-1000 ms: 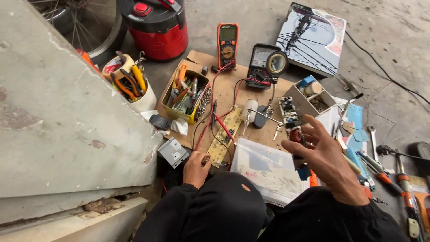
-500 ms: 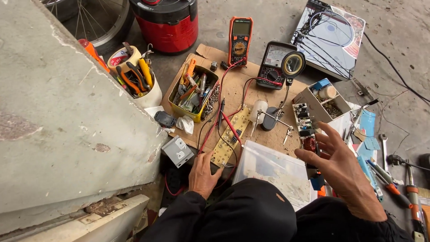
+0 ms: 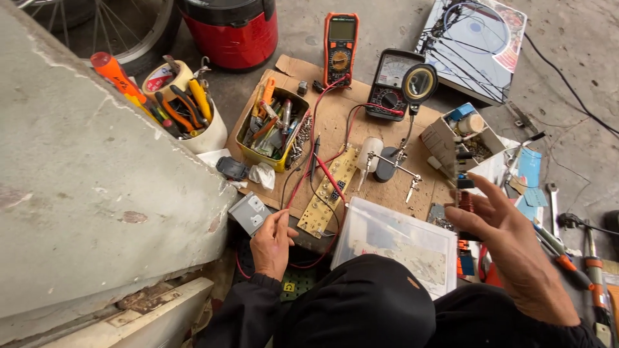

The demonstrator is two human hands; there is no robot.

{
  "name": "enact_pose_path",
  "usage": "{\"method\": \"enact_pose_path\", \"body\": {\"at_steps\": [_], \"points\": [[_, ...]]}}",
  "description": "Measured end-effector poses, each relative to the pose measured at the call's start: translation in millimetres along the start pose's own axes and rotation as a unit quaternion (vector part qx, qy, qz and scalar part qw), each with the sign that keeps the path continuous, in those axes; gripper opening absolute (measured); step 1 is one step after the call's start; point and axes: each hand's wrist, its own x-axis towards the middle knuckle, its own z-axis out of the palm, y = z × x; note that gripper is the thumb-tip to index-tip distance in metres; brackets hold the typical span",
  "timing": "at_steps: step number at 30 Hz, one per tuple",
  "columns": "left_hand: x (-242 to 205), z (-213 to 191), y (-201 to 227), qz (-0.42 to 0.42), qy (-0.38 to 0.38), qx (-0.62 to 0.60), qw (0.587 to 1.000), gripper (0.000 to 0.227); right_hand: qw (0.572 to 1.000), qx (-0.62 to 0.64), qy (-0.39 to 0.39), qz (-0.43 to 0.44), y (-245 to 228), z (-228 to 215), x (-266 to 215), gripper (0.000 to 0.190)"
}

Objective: Repairing a circuit board by inspecting components, using pliers, and soldering traces.

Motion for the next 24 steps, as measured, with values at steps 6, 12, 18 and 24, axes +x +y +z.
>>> {"method": "enact_pose_path", "body": {"at_steps": [6,12,18,24], "points": [[-5,-12,-36,0.066,0.090,0.034,0.993,0.028,0.998,-0.038,0.011,-0.047,11,-2,7,0.099],[1,-21,-51,0.025,0.073,0.011,0.997,0.034,0.997,-0.039,0.019,-0.061,11,0,2,0.100],[-11,-47,-28,-0.054,0.112,-0.056,0.991,0.043,0.995,-0.042,0.062,-0.066,14,-6,-15,0.095],[-11,-8,-56,0.064,-0.016,0.116,0.991,0.027,0.995,-0.033,0.071,-0.067,17,-7,-24,0.092]]}}
